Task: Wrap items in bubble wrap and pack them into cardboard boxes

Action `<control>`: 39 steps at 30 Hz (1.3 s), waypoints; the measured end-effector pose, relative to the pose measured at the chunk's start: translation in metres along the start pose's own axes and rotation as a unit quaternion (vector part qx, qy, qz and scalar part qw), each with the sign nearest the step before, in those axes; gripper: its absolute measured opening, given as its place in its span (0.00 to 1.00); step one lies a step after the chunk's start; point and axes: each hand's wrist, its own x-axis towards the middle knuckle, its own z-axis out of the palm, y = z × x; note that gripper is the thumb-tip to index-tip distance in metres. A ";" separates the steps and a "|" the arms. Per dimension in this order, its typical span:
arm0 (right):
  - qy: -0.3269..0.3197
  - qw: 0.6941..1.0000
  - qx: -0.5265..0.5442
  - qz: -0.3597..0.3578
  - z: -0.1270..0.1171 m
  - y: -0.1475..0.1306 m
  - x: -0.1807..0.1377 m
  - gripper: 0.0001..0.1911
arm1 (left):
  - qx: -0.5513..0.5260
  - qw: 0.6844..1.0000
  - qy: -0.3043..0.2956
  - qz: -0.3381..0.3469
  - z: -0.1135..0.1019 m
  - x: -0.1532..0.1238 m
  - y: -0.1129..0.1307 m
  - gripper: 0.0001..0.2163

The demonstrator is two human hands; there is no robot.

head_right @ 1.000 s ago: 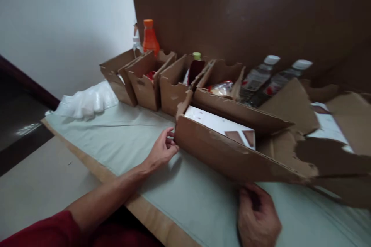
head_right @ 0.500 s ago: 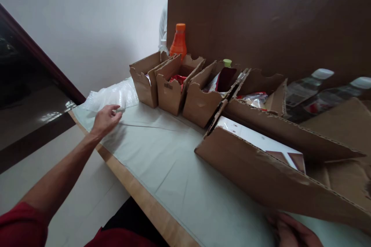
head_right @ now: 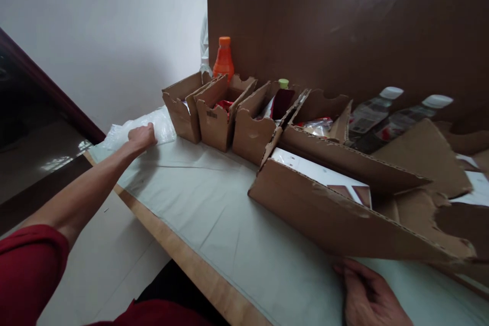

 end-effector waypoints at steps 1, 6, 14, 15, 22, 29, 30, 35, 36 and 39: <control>-0.008 1.000 0.001 0.011 -0.001 -0.005 -0.001 0.10 | -0.003 1.000 0.011 0.002 -0.003 -0.008 -0.001 0.26; -0.036 0.999 0.010 0.027 -0.008 -0.027 -0.004 0.13 | -0.103 0.990 0.083 0.043 -0.012 -0.080 -0.017 0.35; 0.034 0.988 0.116 0.091 -0.021 -0.036 -0.043 0.16 | -0.690 0.683 -0.225 0.089 0.016 -0.196 -0.008 0.14; 0.030 0.988 0.118 0.092 -0.022 -0.034 -0.058 0.18 | -0.706 0.654 -0.259 0.082 0.019 -0.207 -0.001 0.12; -0.285 0.919 0.267 0.060 -0.001 -0.052 -0.163 0.36 | -0.718 0.460 -0.515 0.093 0.046 -0.285 0.052 0.09; -0.343 0.846 0.384 0.139 -0.014 -0.091 -0.160 0.39 | -0.711 0.326 -0.620 0.066 0.071 -0.337 0.063 0.14; -0.330 0.853 0.378 0.145 -0.019 -0.096 -0.160 0.35 | -0.720 0.322 -0.612 0.053 0.072 -0.340 0.062 0.16; -0.247 0.892 0.360 0.120 -0.037 -0.117 -0.162 0.28 | -0.753 0.294 -0.588 -0.004 0.080 -0.343 0.057 0.23; -0.240 0.899 0.350 0.108 -0.039 -0.118 -0.162 0.28 | -0.755 0.295 -0.586 -0.016 0.083 -0.344 0.056 0.22; -0.223 0.920 0.314 0.074 -0.050 -0.118 -0.161 0.26 | -0.755 0.318 -0.573 -0.033 0.090 -0.346 0.054 0.22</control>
